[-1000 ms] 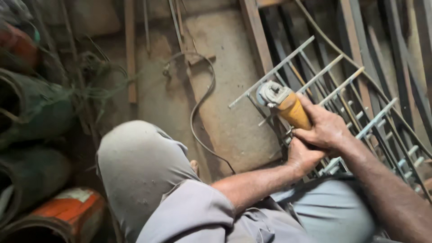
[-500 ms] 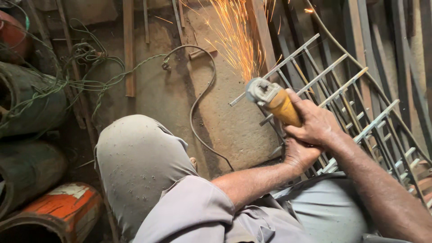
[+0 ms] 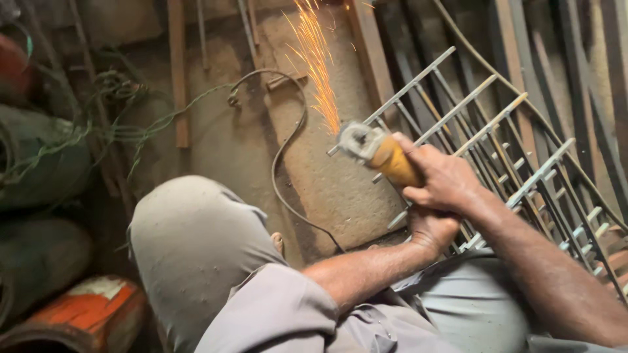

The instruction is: The person sits on the workshop floor holding an angle grinder and grinds weld beads and edges on metal window grilles, producing sparks. They reposition the grinder and shift between different grille sections, steadying the work with the other hand as they grind each bar.

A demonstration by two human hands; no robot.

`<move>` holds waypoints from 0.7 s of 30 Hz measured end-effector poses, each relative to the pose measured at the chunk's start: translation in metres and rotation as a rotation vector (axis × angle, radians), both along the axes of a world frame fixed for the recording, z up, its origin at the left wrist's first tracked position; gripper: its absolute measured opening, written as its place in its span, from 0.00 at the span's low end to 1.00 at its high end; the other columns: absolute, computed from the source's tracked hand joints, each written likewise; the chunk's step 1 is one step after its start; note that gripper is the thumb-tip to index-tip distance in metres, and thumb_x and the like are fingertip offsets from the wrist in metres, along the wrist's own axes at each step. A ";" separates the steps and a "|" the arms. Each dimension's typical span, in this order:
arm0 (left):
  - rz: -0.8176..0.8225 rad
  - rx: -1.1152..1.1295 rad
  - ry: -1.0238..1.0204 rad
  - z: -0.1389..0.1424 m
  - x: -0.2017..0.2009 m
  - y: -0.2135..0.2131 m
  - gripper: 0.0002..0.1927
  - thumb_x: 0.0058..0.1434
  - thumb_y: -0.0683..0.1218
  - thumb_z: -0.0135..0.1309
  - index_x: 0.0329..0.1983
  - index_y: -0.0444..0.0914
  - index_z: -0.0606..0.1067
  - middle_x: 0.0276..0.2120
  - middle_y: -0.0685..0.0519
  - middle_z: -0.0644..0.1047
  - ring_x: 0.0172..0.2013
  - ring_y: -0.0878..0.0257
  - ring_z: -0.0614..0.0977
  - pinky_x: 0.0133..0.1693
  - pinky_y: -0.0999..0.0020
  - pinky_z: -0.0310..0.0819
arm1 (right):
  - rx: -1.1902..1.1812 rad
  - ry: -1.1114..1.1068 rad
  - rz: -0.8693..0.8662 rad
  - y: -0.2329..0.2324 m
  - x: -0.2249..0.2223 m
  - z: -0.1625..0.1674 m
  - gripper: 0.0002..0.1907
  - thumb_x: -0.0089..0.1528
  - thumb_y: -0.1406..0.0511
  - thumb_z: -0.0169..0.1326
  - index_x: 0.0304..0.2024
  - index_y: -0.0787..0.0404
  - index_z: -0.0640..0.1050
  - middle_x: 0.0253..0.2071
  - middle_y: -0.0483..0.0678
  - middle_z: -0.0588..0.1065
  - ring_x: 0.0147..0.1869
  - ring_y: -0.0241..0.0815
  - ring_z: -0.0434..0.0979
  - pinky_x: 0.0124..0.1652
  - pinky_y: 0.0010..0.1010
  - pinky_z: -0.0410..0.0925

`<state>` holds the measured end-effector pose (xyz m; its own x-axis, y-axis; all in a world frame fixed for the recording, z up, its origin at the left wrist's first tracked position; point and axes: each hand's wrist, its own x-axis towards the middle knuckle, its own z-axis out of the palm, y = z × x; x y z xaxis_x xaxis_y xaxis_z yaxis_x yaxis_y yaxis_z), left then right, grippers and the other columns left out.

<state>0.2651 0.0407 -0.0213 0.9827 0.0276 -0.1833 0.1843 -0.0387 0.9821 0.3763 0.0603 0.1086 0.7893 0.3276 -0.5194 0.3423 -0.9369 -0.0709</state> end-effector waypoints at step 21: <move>-0.144 -0.024 -0.170 -0.001 0.011 -0.010 0.17 0.62 0.49 0.63 0.49 0.35 0.79 0.41 0.48 0.84 0.45 0.57 0.84 0.45 0.58 0.75 | 0.058 -0.064 -0.145 -0.026 0.008 0.001 0.59 0.46 0.52 0.64 0.76 0.38 0.51 0.50 0.58 0.76 0.51 0.62 0.79 0.49 0.47 0.73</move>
